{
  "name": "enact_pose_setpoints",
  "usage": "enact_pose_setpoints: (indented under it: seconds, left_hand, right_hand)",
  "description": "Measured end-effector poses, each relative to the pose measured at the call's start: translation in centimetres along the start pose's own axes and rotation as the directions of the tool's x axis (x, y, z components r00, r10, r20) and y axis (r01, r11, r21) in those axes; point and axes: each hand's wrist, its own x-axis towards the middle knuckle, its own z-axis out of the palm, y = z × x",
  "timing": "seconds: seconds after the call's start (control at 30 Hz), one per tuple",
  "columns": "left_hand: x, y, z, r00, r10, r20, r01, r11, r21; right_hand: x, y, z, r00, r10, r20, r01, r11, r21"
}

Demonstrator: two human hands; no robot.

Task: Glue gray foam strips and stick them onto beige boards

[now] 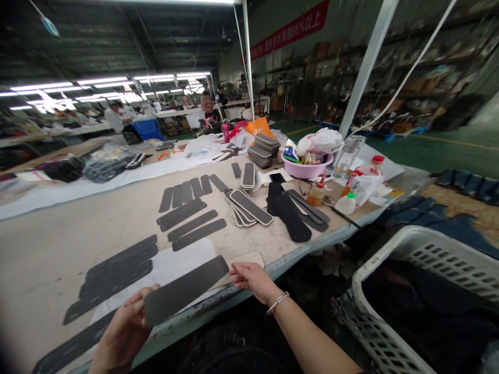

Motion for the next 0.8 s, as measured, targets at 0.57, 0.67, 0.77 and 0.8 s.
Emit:
enact_pose_setpoints:
  seconds: [0.57, 0.67, 0.77, 0.8]
  left_hand:
    - [-2.7, 0.2, 0.8, 0.998, -0.055, 0.02, 0.058, 0.975, -0.212]
    - [-1.8, -0.7, -0.5, 0.992, -0.103, -0.074, 0.088, 0.98, -0.176]
    - [-0.2, -1.6, -1.6, 0.975, -0.174, -0.14, 0.153, 0.977, -0.147]
    - [0.4, -1.9, -1.9, 0.972, -0.184, -0.146, 0.167, 0.978, -0.123]
  right_hand:
    - [-2.5, 2.8, 1.5, 0.985, 0.141, 0.096, -0.137, 0.989, -0.047]
    - [-2.5, 2.3, 0.4, 0.996, 0.093, 0.001, -0.092, 0.988, -0.124]
    - [-2.5, 1.3, -1.0, 0.997, 0.037, -0.069, -0.053, 0.967, -0.25]
    - [-2.4, 0.8, -1.6, 0.995, 0.008, -0.098, -0.038, 0.952, -0.302]
